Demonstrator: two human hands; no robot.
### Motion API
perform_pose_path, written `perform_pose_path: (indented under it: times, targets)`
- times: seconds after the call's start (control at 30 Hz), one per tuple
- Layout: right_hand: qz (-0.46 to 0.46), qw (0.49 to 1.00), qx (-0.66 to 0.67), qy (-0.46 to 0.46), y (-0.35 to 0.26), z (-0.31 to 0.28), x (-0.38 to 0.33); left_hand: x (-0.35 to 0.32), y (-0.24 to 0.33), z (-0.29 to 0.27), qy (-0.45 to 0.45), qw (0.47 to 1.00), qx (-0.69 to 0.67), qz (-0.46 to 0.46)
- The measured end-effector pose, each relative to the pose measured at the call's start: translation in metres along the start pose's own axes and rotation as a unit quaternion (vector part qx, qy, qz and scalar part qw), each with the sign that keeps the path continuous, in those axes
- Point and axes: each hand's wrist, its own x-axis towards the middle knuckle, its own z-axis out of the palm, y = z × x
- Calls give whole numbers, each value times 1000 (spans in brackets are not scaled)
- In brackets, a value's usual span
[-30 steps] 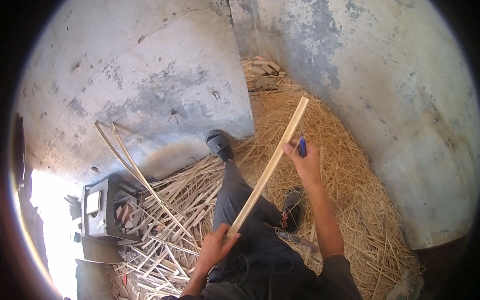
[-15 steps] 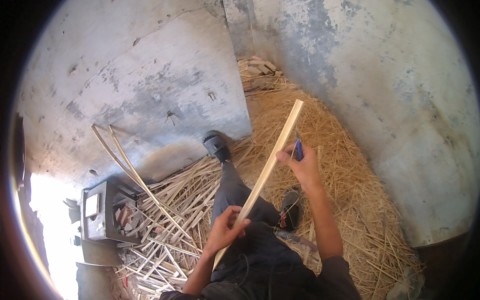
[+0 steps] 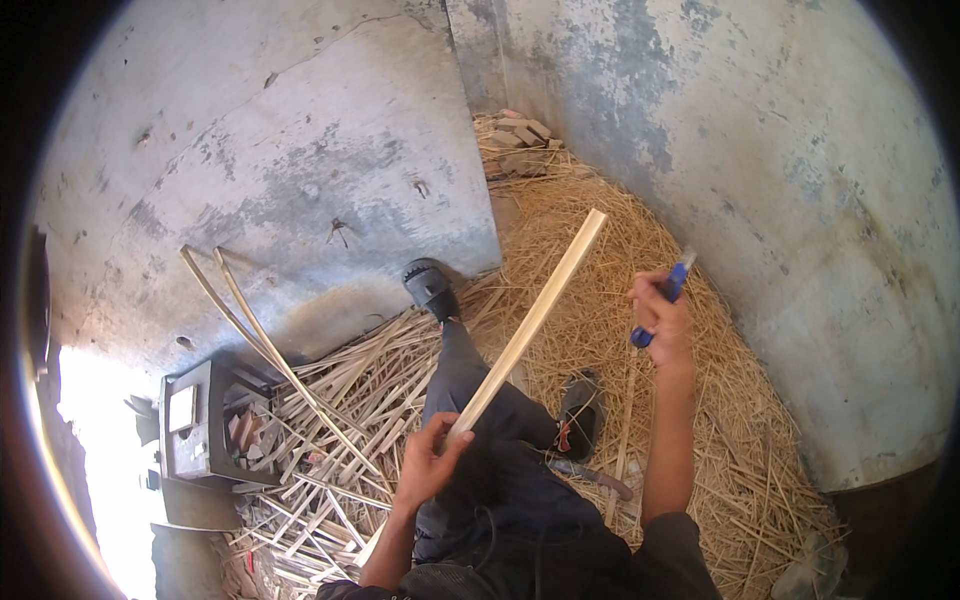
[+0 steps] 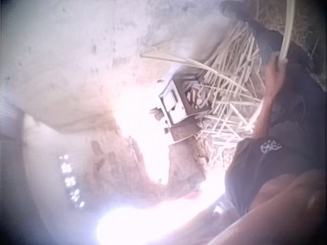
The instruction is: The person sits on a straw-covered floor and uses a utility knife to shave thin strips from a long wooden stick. They hold the stick with their left hand and repeatedly scrape the blade along its length, creating wood shavings that fall to the ground.
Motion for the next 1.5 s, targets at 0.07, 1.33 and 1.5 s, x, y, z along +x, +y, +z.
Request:
perform_pose_path:
  times: [0.07, 1.33, 1.5]
  targets:
    - [-11, 995, 77, 66, -2, -22, 14, -2, -3, -8, 13, 1000, 15, 3]
    - [-330, 806, -443, -212, 14, 132, -119, -2, 71, -16, 38, 999, -15, 30]
    - [-355, 781, -468, -211, 14, 143, -124, -4, 87, -16, 67, 996, 34, 53]
